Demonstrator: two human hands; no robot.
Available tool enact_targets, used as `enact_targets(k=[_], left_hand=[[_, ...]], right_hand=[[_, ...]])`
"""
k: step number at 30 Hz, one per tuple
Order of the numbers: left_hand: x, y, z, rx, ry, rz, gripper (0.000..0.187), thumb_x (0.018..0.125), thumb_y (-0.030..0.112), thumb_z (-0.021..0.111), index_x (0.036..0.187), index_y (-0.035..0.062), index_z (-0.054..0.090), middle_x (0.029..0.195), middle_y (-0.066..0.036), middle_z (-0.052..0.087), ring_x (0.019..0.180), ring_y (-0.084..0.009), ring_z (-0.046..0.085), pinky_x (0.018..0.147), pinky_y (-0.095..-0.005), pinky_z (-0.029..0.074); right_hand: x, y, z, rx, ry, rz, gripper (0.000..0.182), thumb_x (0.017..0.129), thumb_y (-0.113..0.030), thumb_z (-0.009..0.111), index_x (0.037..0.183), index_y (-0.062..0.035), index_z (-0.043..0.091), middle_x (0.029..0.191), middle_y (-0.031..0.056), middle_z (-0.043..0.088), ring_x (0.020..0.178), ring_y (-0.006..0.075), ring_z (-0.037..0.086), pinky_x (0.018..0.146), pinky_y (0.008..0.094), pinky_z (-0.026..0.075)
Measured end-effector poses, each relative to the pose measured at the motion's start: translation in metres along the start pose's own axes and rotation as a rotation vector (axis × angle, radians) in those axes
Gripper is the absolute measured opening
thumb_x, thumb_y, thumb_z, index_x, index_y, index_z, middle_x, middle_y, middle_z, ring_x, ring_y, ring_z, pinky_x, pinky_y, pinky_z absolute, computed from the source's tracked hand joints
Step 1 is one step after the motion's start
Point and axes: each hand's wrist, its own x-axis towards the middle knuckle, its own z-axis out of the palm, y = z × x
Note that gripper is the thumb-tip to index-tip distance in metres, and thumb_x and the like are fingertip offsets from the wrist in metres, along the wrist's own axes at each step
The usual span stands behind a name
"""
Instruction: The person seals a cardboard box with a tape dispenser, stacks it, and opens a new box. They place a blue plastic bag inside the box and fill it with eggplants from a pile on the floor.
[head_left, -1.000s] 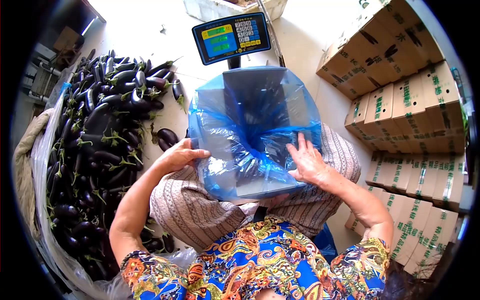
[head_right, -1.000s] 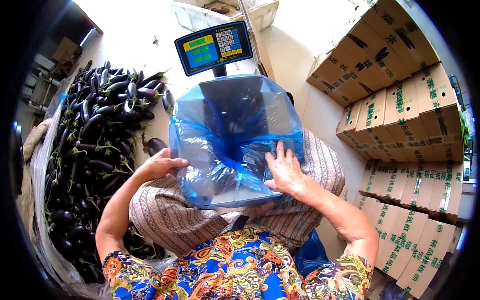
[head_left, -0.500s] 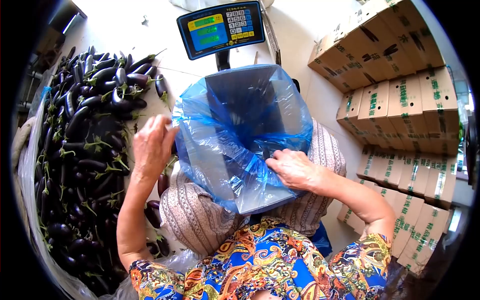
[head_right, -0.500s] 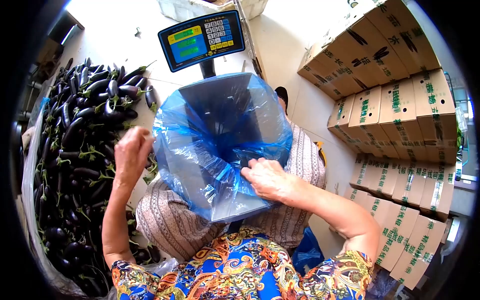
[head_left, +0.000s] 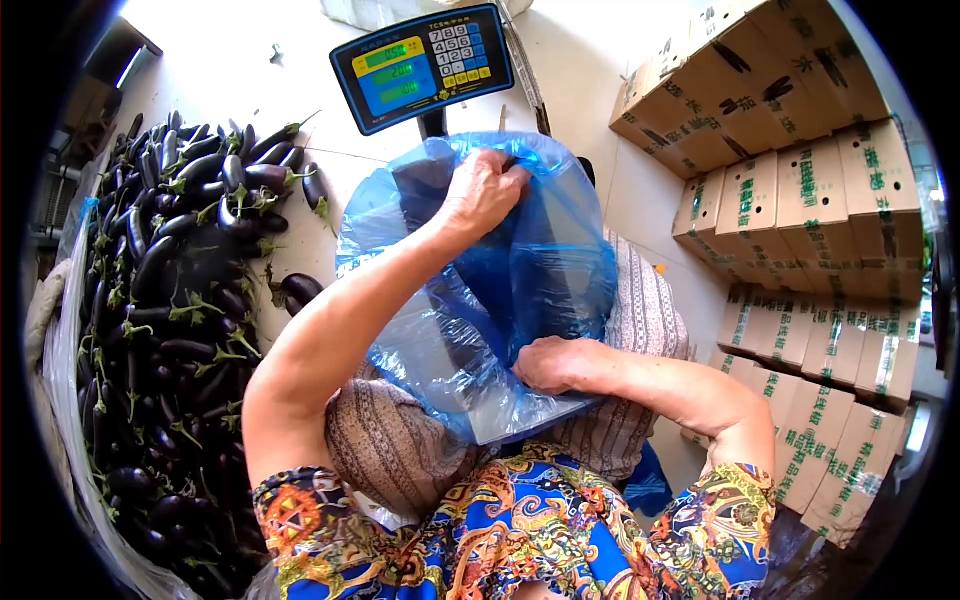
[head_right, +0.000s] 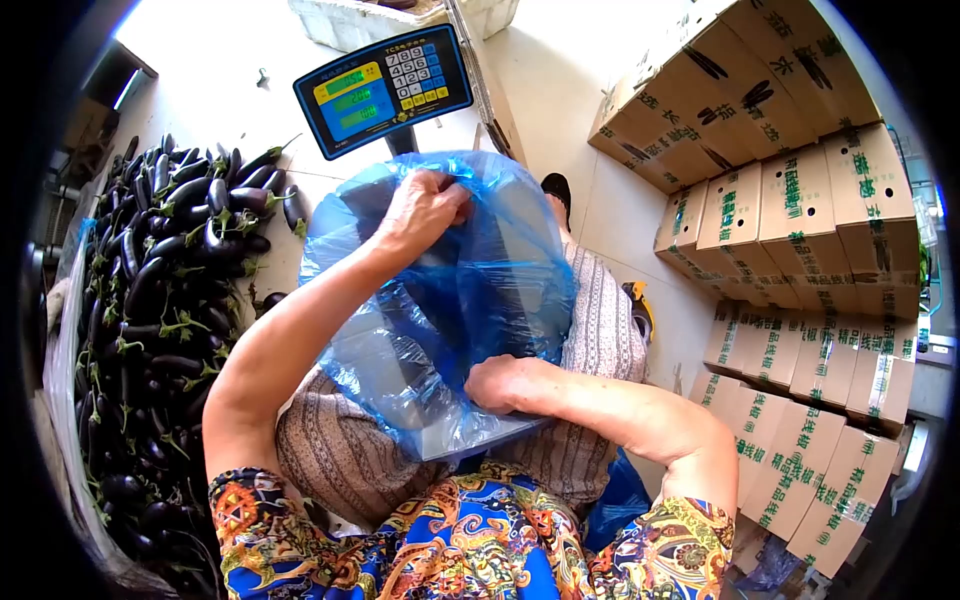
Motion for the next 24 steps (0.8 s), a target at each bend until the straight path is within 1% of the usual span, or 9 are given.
enact_targets(k=[2,7,9,12,13,15,17,21,24], left_hand=[[-0.017,0.029,-0.011,0.022,-0.020,0.212,0.028,0.089,0.019,0.059,0.088,-0.0064,0.069,0.075,-0.018,0.068,0.068,-0.0228,0.066,0.069,-0.0340,0.054],[-0.054,0.013,-0.040,0.656,-0.204,0.305,0.032,0.085,0.023,0.068,0.105,-0.0011,0.062,0.084,-0.022,0.067,0.082,-0.0407,0.065,0.074,-0.0436,0.052],[-0.070,0.024,-0.053,0.819,-0.255,0.103,0.041,0.081,0.023,0.072,0.116,0.0043,0.060,0.099,-0.019,0.066,0.098,-0.0381,0.062,0.086,-0.0450,0.048],[-0.094,-0.018,-0.048,0.928,-0.274,0.379,0.064,0.070,0.027,0.080,0.128,0.0137,0.056,0.122,-0.013,0.059,0.126,-0.0360,0.045,0.100,-0.0527,0.035],[-0.103,-0.034,-0.042,1.008,-0.273,0.519,0.051,0.069,0.031,0.079,0.116,0.0153,0.065,0.113,-0.013,0.063,0.128,-0.0347,0.045,0.101,-0.0530,0.034],[-0.117,-0.044,-0.024,1.217,-0.656,0.397,0.031,0.071,0.037,0.074,0.092,0.0148,0.073,0.097,-0.009,0.067,0.116,-0.0295,0.052,0.096,-0.0507,0.035],[-0.131,-0.058,-0.011,1.093,-0.795,0.319,0.019,0.077,0.033,0.065,0.078,0.0166,0.075,0.075,-0.004,0.068,0.103,-0.0265,0.057,0.088,-0.0445,0.034],[-0.139,-0.051,-0.027,1.035,-0.651,0.468,0.021,0.077,0.034,0.065,0.075,0.0148,0.073,0.077,-0.006,0.068,0.092,-0.0246,0.057,0.085,-0.0425,0.034],[-0.141,-0.056,-0.029,0.985,-0.595,0.509,0.021,0.072,0.033,0.066,0.074,0.0130,0.071,0.078,-0.006,0.066,0.090,-0.0237,0.055,0.086,-0.0404,0.035]], right_hand=[[0.002,0.000,0.006,-0.069,0.055,-0.008,0.022,0.086,-0.012,0.053,0.096,-0.0062,0.072,0.095,0.0154,0.071,0.092,0.0351,0.069,0.078,0.0432,0.055],[-0.053,-0.010,-0.027,-0.332,0.434,-0.259,0.017,0.082,-0.008,0.053,0.090,-0.0019,0.067,0.084,0.0210,0.069,0.082,0.0340,0.070,0.069,0.0432,0.056],[-0.056,-0.025,-0.051,-0.292,0.321,0.022,0.014,0.079,-0.008,0.055,0.087,-0.0013,0.065,0.077,0.0194,0.067,0.077,0.0360,0.070,0.068,0.0460,0.056],[-0.050,-0.014,-0.072,-0.242,0.512,-0.017,0.012,0.079,-0.008,0.058,0.085,0.0001,0.064,0.076,0.0230,0.066,0.077,0.0392,0.069,0.069,0.0477,0.056],[-0.035,-0.007,-0.078,-0.130,0.554,0.022,0.011,0.079,-0.009,0.058,0.084,0.0000,0.064,0.079,0.0225,0.066,0.076,0.0408,0.068,0.067,0.0473,0.055],[0.001,0.023,-0.095,-0.092,0.531,0.039,0.013,0.082,-0.011,0.058,0.087,-0.0003,0.064,0.084,0.0235,0.067,0.079,0.0410,0.067,0.069,0.0457,0.055],[0.030,0.067,-0.099,-0.374,0.665,-0.029,0.019,0.086,-0.012,0.057,0.098,-0.0009,0.066,0.092,0.0244,0.068,0.087,0.0402,0.066,0.075,0.0447,0.054],[0.096,0.068,-0.117,-0.265,0.327,0.263,0.031,0.085,-0.014,0.059,0.112,-0.0009,0.064,0.100,0.0241,0.068,0.098,0.0392,0.064,0.083,0.0437,0.053],[0.146,0.068,-0.110,-0.208,0.470,0.265,0.032,0.083,-0.015,0.060,0.111,-0.0011,0.065,0.103,0.0243,0.067,0.099,0.0392,0.064,0.085,0.0432,0.053]])
